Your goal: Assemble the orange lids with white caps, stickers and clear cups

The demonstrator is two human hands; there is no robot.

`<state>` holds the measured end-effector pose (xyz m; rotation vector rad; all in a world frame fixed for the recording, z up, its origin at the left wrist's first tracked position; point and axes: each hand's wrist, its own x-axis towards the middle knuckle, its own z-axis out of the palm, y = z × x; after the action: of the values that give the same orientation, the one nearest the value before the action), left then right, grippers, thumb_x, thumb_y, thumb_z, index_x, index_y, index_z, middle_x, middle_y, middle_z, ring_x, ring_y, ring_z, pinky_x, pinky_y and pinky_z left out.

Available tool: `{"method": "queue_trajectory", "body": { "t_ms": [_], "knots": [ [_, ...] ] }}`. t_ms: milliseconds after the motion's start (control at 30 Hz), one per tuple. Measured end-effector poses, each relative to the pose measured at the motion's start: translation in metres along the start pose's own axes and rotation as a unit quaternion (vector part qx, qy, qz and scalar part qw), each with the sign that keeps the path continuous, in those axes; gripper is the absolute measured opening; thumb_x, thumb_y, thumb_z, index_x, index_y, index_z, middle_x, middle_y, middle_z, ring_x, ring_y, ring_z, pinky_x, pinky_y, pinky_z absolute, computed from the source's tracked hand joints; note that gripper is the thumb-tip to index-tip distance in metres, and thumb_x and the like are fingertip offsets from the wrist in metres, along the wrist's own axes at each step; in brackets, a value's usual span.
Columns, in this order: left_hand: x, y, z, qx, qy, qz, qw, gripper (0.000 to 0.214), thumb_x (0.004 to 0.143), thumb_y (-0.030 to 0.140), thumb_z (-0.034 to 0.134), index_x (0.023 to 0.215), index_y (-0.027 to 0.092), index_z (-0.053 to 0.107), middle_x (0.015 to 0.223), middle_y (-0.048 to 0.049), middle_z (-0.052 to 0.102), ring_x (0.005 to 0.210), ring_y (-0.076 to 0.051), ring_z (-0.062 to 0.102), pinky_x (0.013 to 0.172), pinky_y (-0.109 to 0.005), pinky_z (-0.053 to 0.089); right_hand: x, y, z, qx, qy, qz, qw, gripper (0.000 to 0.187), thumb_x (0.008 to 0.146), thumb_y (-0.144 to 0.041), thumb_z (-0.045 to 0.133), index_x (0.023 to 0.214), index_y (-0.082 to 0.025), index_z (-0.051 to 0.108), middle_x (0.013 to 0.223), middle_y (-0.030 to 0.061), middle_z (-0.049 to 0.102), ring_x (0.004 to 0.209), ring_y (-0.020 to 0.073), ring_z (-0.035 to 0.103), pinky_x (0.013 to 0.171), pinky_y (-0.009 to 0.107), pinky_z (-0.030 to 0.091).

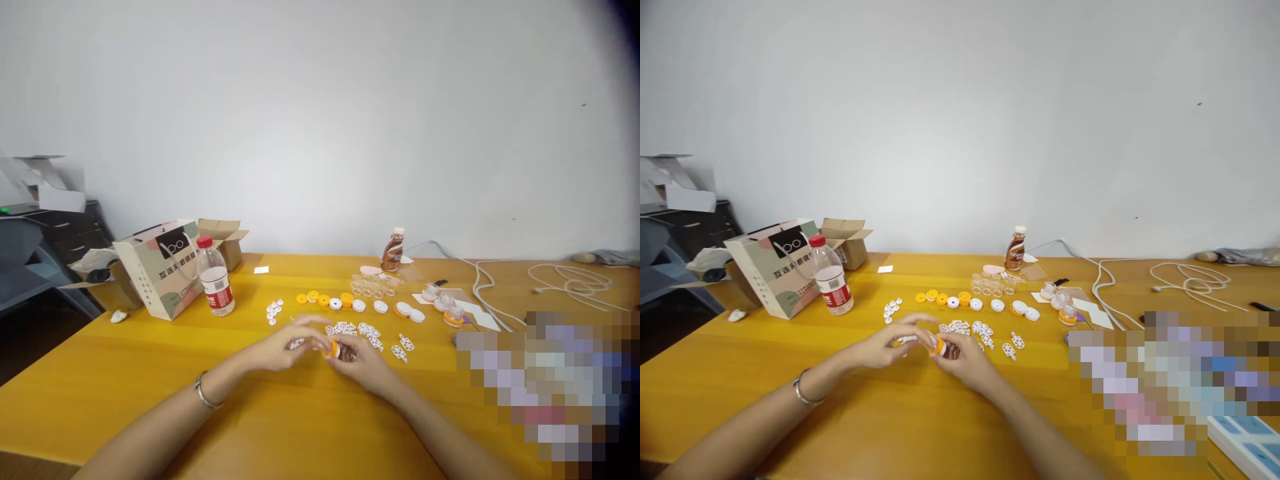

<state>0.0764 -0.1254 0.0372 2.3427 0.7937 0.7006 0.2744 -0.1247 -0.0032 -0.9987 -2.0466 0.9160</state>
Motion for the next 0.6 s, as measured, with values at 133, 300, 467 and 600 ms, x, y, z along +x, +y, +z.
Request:
{"method": "queue_trajectory", "body": {
  "t_ms": [133, 300, 467, 600],
  "knots": [
    [0.0, 0.001, 0.003, 0.023, 0.047, -0.04, 0.998, 0.034, 0.082, 0.037, 0.048, 0.112, 0.02, 0.046, 0.102, -0.0065, 0.057, 0.09, -0.016, 0.053, 0.078, -0.027, 0.042, 0.0, 0.0, 0.0, -0.011, 0.004, -0.007, 1.0, 0.017, 0.075, -0.025, 0.053, 0.088, -0.018, 0.062, 0.066, -0.0017, 0.053, 0.054, 0.0098, 0.041, 0.049, 0.019, 0.032],
    [-0.001, 0.001, 0.016, 0.079, 0.045, -0.046, 0.995, 0.026, 0.085, 0.036, 0.042, 0.097, 0.016, 0.052, 0.082, -0.0029, 0.06, 0.07, -0.012, 0.053, 0.063, -0.022, 0.041, -0.003, -0.004, -0.002, -0.019, -0.023, -0.032, 0.999, 0.014, 0.075, -0.026, 0.054, 0.084, -0.018, 0.062, 0.068, -0.0014, 0.053, 0.058, 0.0106, 0.044, 0.053, 0.02, 0.034],
    [-0.005, 0.006, 0.018, 0.113, 0.044, 0.017, 0.992, 0.022, 0.083, 0.027, 0.045, 0.101, 0.017, 0.051, 0.089, -0.0047, 0.059, 0.079, -0.014, 0.053, 0.073, -0.023, 0.042, -0.005, -0.005, -0.003, -0.012, -0.066, -0.039, 0.997, 0.009, 0.076, -0.023, 0.054, 0.072, -0.018, 0.06, 0.058, -0.0044, 0.045, 0.053, 0.0093, 0.04, 0.049, 0.019, 0.031],
    [-0.004, 0.003, 0.024, 0.108, 0.07, 0.004, 0.992, 0.021, 0.084, 0.029, 0.045, 0.1, 0.018, 0.051, 0.09, -0.0046, 0.059, 0.081, -0.014, 0.054, 0.075, -0.025, 0.042, -0.004, -0.008, -0.004, -0.056, -0.01, -0.073, 0.996, 0.009, 0.071, -0.019, 0.057, 0.08, -0.02, 0.06, 0.075, -0.0001, 0.054, 0.07, 0.0138, 0.049, 0.063, 0.023, 0.039]
  ]
}}
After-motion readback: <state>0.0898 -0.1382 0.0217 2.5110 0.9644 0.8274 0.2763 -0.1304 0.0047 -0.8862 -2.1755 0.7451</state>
